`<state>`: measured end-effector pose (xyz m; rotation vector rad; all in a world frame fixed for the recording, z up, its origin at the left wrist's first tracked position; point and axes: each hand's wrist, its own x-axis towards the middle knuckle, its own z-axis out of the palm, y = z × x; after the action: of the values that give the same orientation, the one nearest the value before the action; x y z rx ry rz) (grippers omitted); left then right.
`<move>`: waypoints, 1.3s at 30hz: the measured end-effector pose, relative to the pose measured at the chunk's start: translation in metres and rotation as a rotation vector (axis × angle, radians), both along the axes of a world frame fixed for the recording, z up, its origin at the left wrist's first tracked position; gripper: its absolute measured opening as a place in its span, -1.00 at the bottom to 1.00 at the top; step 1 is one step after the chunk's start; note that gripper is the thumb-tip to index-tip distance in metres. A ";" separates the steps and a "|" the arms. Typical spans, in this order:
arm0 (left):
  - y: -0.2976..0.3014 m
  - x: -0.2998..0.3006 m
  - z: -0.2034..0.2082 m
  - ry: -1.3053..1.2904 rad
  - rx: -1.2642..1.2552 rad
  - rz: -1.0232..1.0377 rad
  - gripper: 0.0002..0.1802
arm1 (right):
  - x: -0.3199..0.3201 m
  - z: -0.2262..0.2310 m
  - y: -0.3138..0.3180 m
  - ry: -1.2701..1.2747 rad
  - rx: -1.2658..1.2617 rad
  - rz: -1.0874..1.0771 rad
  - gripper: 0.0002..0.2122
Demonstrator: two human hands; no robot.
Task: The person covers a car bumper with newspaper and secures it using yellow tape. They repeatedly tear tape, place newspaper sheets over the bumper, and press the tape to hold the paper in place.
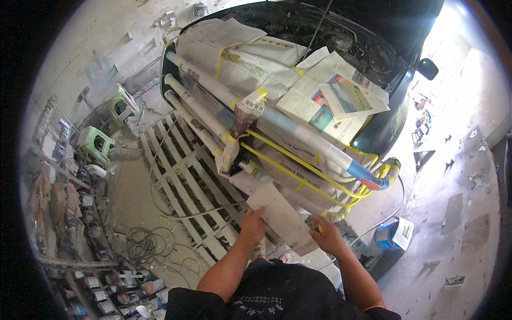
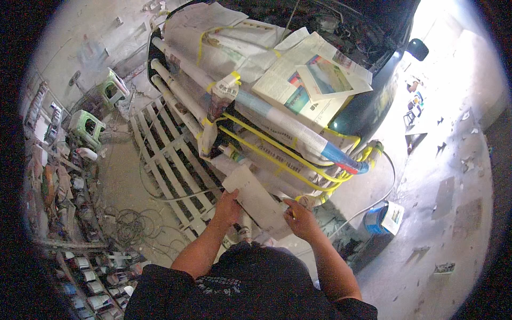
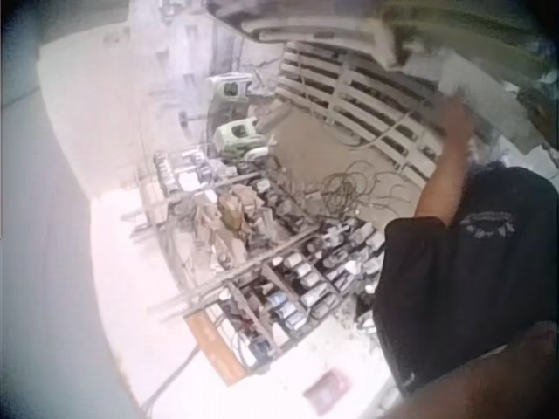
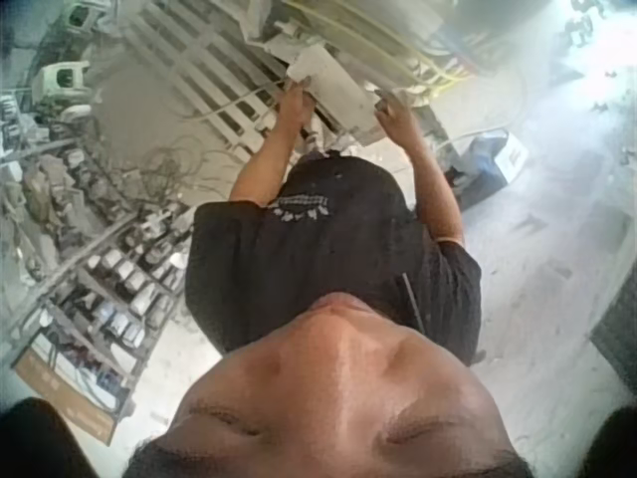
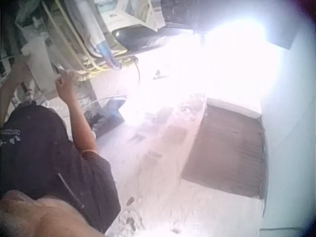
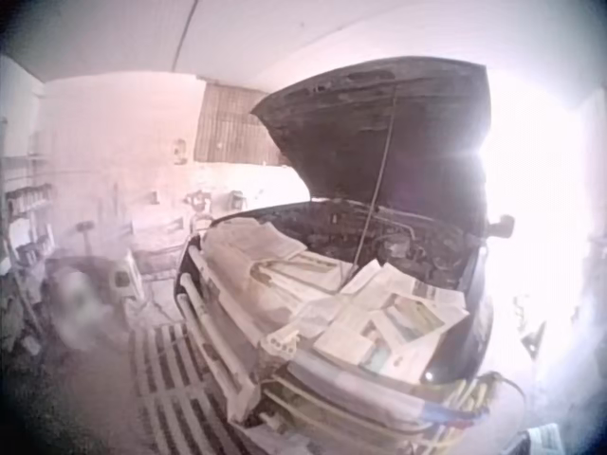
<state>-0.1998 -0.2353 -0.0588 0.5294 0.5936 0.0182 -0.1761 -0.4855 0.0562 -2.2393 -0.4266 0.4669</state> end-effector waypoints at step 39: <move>0.054 0.134 -0.061 0.416 1.300 0.041 -0.29 | 0.108 -0.089 0.121 -0.118 -0.244 0.069 -0.68</move>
<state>-0.0661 -0.1811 -0.1199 1.8100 0.9678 0.3582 -0.0685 -0.3640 -0.0327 -2.5031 -0.5334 0.4433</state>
